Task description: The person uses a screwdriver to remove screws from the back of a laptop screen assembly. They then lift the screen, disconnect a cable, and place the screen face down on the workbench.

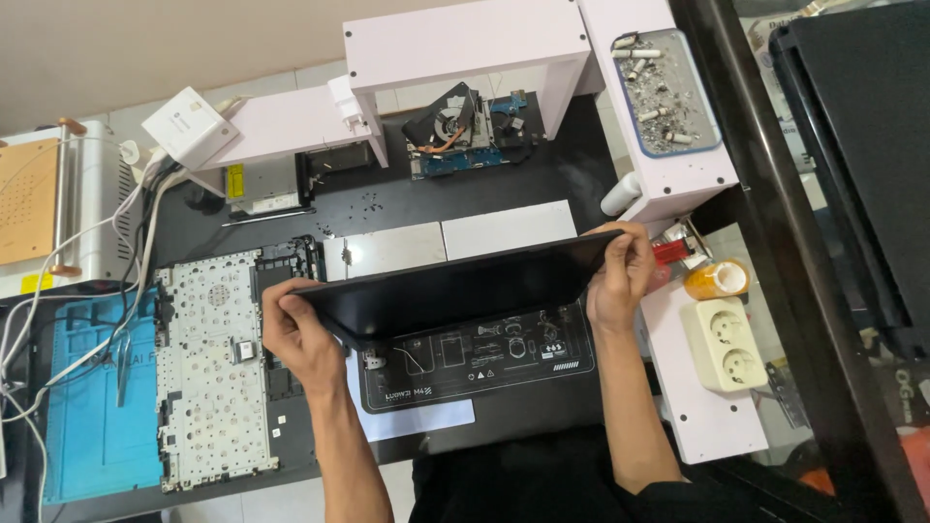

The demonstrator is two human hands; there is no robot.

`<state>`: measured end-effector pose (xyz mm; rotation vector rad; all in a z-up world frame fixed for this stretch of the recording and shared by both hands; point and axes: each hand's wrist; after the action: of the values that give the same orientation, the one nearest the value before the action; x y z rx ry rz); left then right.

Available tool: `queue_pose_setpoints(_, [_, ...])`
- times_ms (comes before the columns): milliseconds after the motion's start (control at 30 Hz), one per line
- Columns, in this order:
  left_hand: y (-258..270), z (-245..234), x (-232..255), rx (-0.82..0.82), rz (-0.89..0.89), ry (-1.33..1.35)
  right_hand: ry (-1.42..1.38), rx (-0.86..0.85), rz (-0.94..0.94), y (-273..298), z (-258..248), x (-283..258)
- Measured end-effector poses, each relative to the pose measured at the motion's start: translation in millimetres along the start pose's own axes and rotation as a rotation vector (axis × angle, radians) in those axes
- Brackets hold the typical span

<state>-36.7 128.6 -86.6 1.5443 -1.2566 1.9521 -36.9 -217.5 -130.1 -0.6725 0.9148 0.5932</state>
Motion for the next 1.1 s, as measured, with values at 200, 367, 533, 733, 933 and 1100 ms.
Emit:
queue_pose_setpoints(200, [1.9, 0.3, -6.1, 0.009, -0.025, 0.004, 0.019, 0.002, 0.0, -1.9, 0.6, 0.8])
queue_pose_setpoints(367, [16.7, -5.0, -27.0, 0.012, -0.05, -0.032, 0.014, -0.003, 0.002, -2.6, 0.8, 3.2])
queue_pose_setpoints(533, [23.0, -7.0, -23.4, 0.002, -0.062, -0.011, 0.012, -0.012, 0.016, -1.4, 0.5, -1.8])
queue_pose_setpoints(733, [39.5, -13.0, -46.8, 0.034, -0.133, -0.097, 0.008, -0.017, 0.014, -1.2, 1.6, 0.5])
queue_pose_setpoints(933, [54.4, -24.6, -73.0, -0.03, -0.199, -0.085, -0.011, -0.004, 0.019, -4.3, -0.9, 8.6])
queue_pose_setpoints(1100, [47.2, -19.7, -64.8, -0.048, -0.18, -0.101, -0.009, 0.039, -0.019, -6.8, -0.4, 15.1])
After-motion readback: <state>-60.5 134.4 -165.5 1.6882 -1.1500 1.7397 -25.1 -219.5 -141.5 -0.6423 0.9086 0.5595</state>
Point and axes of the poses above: each hand's wrist, its own y-axis away from the middle knuckle, its own z-axis out of the palm, x = y × z, and after that the axes turned 12 degrees about x, right-handed
